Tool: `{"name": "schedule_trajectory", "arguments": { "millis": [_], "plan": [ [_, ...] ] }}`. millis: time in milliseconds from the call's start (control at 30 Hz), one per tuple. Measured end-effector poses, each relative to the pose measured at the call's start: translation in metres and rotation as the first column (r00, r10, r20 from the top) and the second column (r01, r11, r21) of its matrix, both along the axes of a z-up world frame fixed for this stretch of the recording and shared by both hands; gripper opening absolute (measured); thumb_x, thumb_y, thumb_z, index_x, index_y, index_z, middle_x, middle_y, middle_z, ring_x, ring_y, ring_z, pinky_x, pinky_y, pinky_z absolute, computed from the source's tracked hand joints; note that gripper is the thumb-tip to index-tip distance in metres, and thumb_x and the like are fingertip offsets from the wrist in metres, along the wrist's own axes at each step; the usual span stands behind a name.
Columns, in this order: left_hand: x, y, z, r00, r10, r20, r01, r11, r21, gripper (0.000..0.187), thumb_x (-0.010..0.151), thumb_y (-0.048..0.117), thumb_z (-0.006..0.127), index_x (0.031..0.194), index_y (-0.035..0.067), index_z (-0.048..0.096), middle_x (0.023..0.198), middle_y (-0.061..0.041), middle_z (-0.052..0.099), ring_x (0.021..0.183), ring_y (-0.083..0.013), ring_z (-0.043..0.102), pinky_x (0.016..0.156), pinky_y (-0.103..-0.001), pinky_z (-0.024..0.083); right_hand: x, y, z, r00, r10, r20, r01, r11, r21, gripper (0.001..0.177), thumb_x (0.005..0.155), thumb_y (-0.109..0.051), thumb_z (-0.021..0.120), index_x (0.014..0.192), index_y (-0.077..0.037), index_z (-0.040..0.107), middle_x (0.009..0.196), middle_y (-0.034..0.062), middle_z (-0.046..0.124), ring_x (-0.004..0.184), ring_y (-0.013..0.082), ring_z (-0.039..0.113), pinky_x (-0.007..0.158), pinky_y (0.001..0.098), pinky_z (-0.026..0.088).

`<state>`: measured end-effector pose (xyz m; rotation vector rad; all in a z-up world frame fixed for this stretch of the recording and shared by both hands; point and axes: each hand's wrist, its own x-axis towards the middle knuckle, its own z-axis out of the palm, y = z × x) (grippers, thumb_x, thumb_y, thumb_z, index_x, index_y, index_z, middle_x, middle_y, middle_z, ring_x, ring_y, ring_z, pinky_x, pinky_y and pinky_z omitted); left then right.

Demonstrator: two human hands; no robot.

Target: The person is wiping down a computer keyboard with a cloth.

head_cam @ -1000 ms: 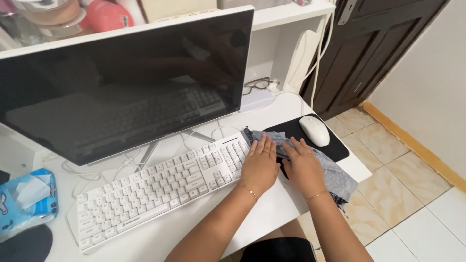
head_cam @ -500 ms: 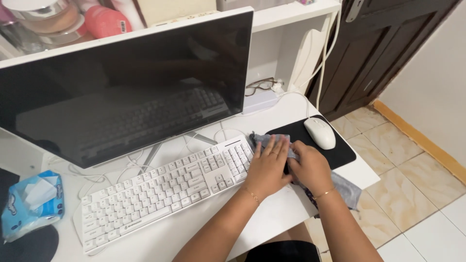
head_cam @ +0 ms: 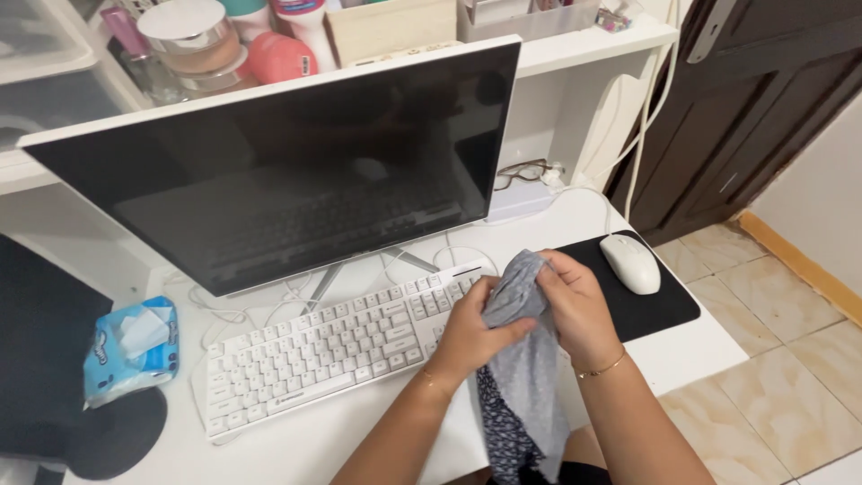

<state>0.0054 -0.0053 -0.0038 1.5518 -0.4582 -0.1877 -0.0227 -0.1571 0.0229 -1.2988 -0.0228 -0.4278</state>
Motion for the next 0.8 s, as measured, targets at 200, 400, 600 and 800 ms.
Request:
{"name": "schedule_trajectory", "arguments": {
  "millis": [200,400,600,800],
  "plan": [
    [0.010,0.060,0.006,0.999,0.004,-0.038,-0.011,0.981,-0.193,0.022,0.070,-0.002,0.079,0.086,0.009,0.070,0.068,-0.001,0.066,0.063,-0.0115,0.055,0.058,-0.023,0.044,0.013,-0.014,-0.022,0.975,0.215,0.063,-0.218,0.975,0.042,0.020,0.092,-0.018,0.067,0.095,0.001,0.064,0.067,0.0080,0.066,0.057,0.0115,0.063,0.052,0.0220,0.049],
    [-0.018,0.112,0.082,0.984,0.062,0.166,0.001,0.935,-0.354,0.017,0.073,-0.011,0.055,0.085,0.002,0.056,0.106,-0.022,0.074,0.090,-0.0249,0.062,0.077,-0.034,0.047,-0.008,0.023,0.025,0.891,0.453,0.012,-0.413,0.822,-0.393,0.022,0.068,0.005,0.082,0.069,-0.002,0.062,0.070,0.0096,0.061,0.068,0.0197,0.055,0.060,0.0315,0.046],
    [-0.021,0.138,0.095,0.903,0.139,0.406,-0.073,0.982,-0.175,0.025,0.068,-0.015,0.064,0.083,0.003,0.056,0.098,-0.015,0.079,0.091,-0.0302,0.073,0.079,-0.036,0.053,-0.002,0.068,-0.006,0.880,0.462,-0.110,-0.471,0.817,-0.334,0.043,0.060,0.013,0.084,0.095,0.002,0.062,0.080,0.0089,0.060,0.075,0.0218,0.057,0.066,0.0329,0.048],
    [-0.079,0.151,0.116,0.637,-0.317,0.703,-0.296,0.742,0.602,0.044,0.061,0.003,0.080,0.097,0.021,0.065,0.126,0.015,0.069,0.113,-0.0161,0.059,0.095,-0.036,0.047,-0.010,0.092,0.012,0.916,0.390,-0.088,-0.392,0.830,-0.398,0.049,0.073,-0.002,0.074,0.121,-0.013,0.068,0.075,0.0013,0.068,0.067,0.0137,0.065,0.062,0.0259,0.057]
  ]
}}
